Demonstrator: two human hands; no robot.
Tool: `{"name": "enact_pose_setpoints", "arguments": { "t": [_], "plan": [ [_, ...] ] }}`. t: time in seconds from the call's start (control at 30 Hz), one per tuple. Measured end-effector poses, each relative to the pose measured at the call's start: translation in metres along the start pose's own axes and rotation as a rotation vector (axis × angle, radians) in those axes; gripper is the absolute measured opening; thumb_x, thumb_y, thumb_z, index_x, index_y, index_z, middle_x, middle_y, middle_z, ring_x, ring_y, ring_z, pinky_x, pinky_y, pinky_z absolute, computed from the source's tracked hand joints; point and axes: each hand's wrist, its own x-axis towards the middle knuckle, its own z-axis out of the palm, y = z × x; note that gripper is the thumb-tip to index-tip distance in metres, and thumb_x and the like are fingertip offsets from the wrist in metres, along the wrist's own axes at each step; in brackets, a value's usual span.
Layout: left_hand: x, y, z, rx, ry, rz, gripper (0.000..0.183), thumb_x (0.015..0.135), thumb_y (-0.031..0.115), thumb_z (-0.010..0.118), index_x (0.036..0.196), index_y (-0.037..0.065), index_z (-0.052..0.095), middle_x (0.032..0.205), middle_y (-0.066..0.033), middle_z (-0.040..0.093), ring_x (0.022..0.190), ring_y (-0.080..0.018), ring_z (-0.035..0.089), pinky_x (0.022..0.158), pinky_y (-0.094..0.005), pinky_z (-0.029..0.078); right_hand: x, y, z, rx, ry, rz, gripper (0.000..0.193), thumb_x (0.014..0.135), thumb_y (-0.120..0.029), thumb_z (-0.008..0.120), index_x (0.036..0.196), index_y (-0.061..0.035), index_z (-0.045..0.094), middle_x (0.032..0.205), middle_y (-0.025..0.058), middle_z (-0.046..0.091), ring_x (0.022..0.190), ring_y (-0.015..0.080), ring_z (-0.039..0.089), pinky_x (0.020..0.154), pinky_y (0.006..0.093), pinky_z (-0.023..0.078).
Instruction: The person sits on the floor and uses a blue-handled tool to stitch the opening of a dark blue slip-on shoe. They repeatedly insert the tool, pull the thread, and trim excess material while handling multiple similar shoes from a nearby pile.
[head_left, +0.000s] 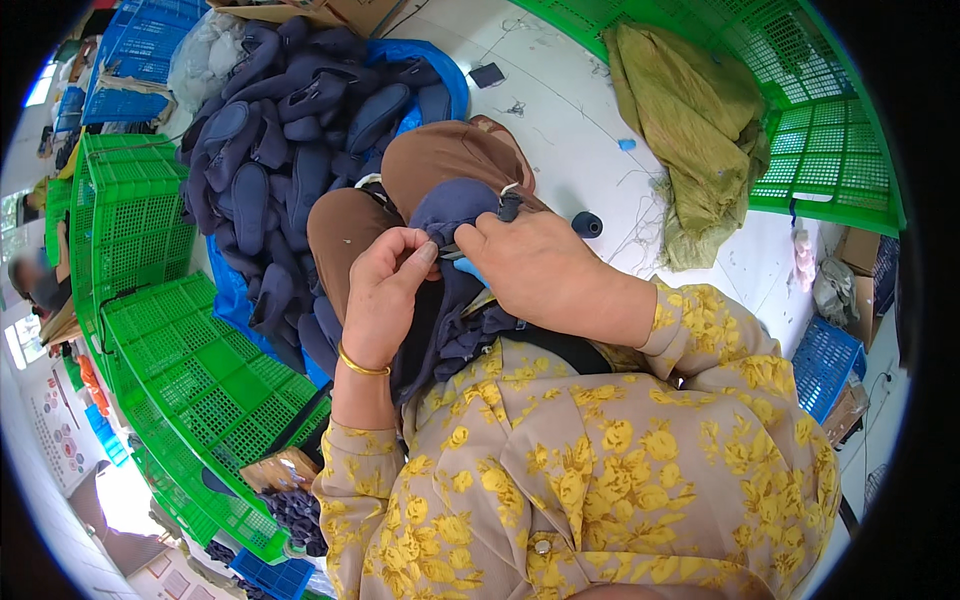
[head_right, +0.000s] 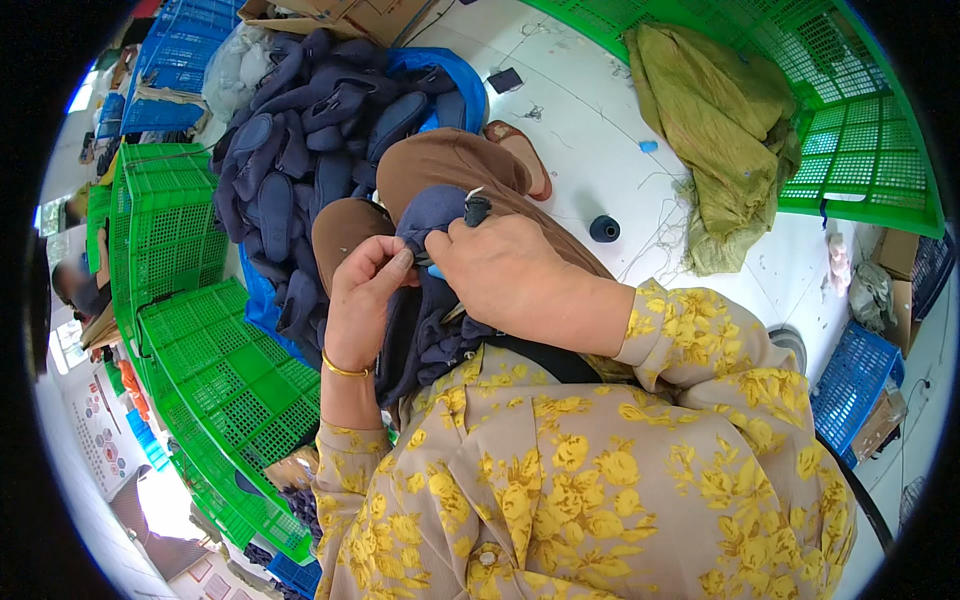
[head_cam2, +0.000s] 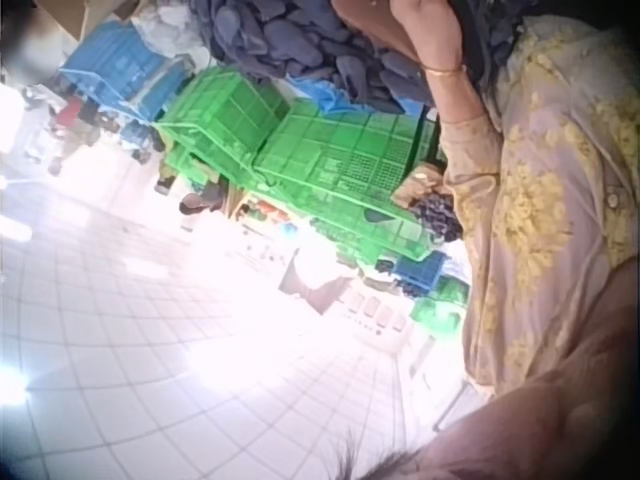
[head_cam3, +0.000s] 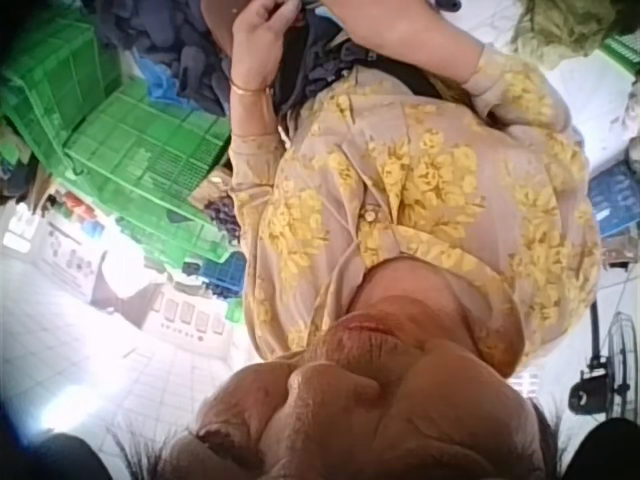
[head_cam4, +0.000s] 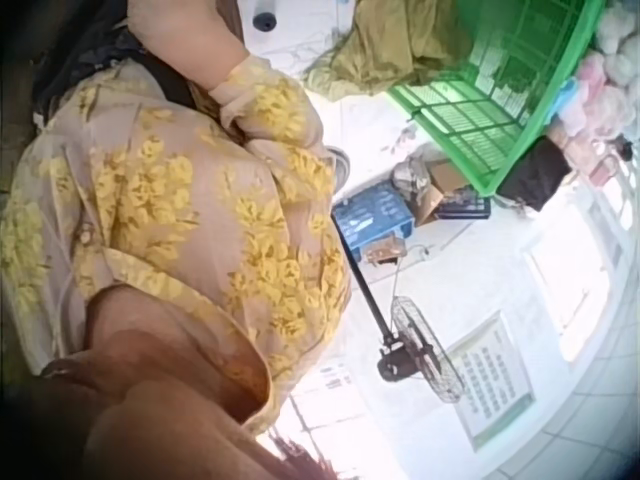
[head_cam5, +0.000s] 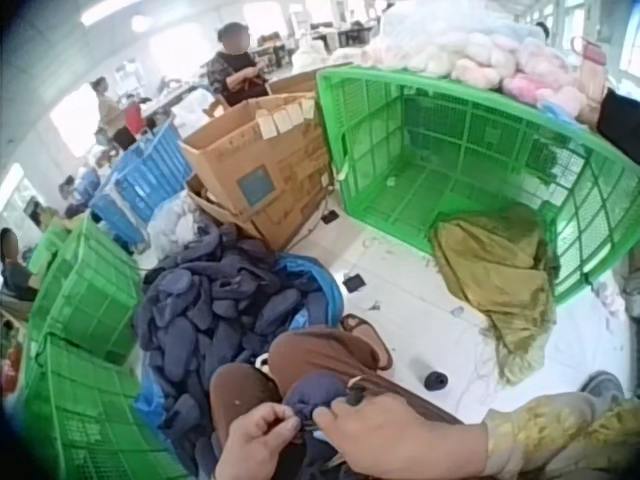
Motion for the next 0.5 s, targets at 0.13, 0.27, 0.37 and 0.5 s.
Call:
{"name": "enact_pose_setpoints", "arguments": {
  "t": [0.13,0.27,0.37,0.5],
  "plan": [
    [0.0,-0.0031,-0.0006,0.014,0.01,0.005,0.009,0.094,0.008,0.06,0.092,-0.001,0.061,0.08,0.0004,0.06,0.074,-0.0081,0.055,0.071,-0.0243,0.048,0.0038,-0.0045,-0.0042,-0.067,-0.048,0.022,0.018,0.077,-0.01,0.062,0.093,-0.0041,0.055,0.082,0.0118,0.063,0.071,0.0259,0.067,0.058,0.0359,0.052],
    [-0.0003,-0.0046,-0.0008,0.042,0.013,0.03,0.009,0.094,0.008,0.06,0.091,-0.001,0.061,0.08,0.0002,0.06,0.074,-0.0081,0.056,0.071,-0.024,0.048,0.0054,-0.0056,-0.0034,-0.105,-0.046,0.023,0.015,0.08,-0.012,0.062,0.092,-0.0047,0.057,0.082,0.0115,0.065,0.072,0.0254,0.068,0.058,0.0352,0.053],
    [-0.0004,-0.0082,0.0012,0.085,0.03,0.047,0.01,0.094,0.009,0.061,0.092,-0.001,0.061,0.08,0.0003,0.061,0.074,-0.0077,0.056,0.071,-0.0233,0.048,0.0033,-0.0067,0.0007,-0.13,0.015,0.009,0.021,0.073,-0.007,0.063,0.091,-0.0046,0.052,0.077,0.0108,0.058,0.065,0.026,0.064,0.059,0.0351,0.05],
    [-0.0031,-0.0034,0.0007,0.039,0.01,0.022,0.009,0.097,0.01,0.058,0.098,0.001,0.06,0.088,-0.0002,0.06,0.081,-0.009,0.057,0.077,-0.0241,0.048,0.0016,-0.0017,0.0018,-0.037,-0.004,0.031,0.023,0.076,-0.009,0.064,0.095,-0.0047,0.051,0.08,0.012,0.06,0.067,0.03,0.065,0.061,0.0379,0.051]
  ]
}}
